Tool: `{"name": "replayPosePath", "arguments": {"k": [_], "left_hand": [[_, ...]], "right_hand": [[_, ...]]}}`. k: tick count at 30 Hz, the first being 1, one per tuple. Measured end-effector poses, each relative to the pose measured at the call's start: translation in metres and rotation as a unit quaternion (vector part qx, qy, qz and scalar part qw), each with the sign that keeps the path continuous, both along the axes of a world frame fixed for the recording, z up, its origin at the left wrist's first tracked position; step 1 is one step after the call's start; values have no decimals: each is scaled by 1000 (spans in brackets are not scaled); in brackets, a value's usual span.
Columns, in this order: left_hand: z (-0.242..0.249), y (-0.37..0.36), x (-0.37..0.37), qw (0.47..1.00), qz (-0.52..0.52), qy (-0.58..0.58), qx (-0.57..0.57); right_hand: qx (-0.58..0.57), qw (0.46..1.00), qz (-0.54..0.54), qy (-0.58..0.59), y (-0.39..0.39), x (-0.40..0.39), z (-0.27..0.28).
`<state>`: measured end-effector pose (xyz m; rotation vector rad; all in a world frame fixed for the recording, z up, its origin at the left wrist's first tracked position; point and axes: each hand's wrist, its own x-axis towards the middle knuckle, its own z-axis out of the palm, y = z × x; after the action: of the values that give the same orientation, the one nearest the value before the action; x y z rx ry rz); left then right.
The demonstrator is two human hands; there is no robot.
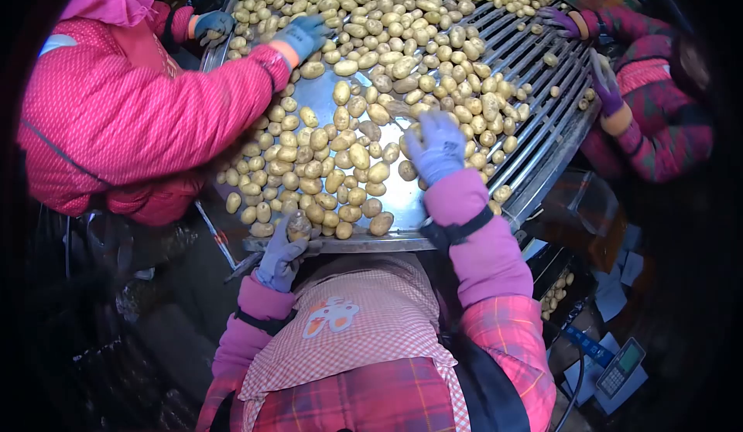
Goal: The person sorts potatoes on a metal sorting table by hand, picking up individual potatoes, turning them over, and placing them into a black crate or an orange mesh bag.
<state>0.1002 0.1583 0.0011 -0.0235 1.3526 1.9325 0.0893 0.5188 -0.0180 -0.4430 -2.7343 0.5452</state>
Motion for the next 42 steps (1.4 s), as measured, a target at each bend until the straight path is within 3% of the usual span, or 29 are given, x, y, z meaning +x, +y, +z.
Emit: {"name": "replayPosePath", "arguments": {"k": [1, 5, 7, 10, 11, 13, 17, 19, 21, 23, 27, 31, 35, 37, 38, 39, 42], "left_hand": [[-10, -5, 2, 1000, 3, -4, -3], [-3, -6, 5, 997, 32, -29, -64], [-1, -3, 8, 993, 48, -76, -71], [-5, -3, 8, 992, 62, -66, -83], [-6, -3, 8, 994, 56, -58, -79], [-7, -4, 10, 994, 56, -54, -80], [-8, -2, 9, 991, 75, -63, -93], [-7, -3, 9, 994, 65, -64, -56], [-11, -9, 11, 994, 79, -66, -32], [-11, -14, 19, 996, 90, 6, -8], [-2, -76, 37, 980, 194, -34, -35], [-39, -175, 106, 898, 427, -92, -41], [-130, -240, 247, 741, 639, -193, -76], [-197, -258, 344, 721, 650, -206, 122], [-172, -245, 364, 644, 740, -189, 49], [-104, -233, 355, 500, 814, -294, -38], [-179, -208, 459, 466, 828, -312, 5]], "right_hand": [[109, 992, -38, 55, 7, -2, -8], [147, 989, 12, 20, 0, 2, -16], [71, 982, 166, -47, -13, 29, -6], [-6, 967, 247, -55, -28, 44, 32], [-10, 966, 254, -56, -28, 40, 37], [-159, 958, 215, -101, -26, 33, 40], [-9, 985, 172, 5, -27, 14, 17], [48, 989, 138, 4, -25, 8, -10], [58, 982, 179, 7, -48, 4, -6], [22, 967, 252, -1, -84, 8, 7], [30, 926, 375, 24, -164, 6, 17], [25, 868, 496, -3, -246, 7, 25], [162, 821, 548, -20, -281, -4, -21], [120, 819, 559, -47, -294, -9, -41], [157, 826, 539, -52, -296, -12, -50], [194, 832, 517, -55, -294, -15, -59], [225, 808, 545, -11, -284, -32, -81]]}}
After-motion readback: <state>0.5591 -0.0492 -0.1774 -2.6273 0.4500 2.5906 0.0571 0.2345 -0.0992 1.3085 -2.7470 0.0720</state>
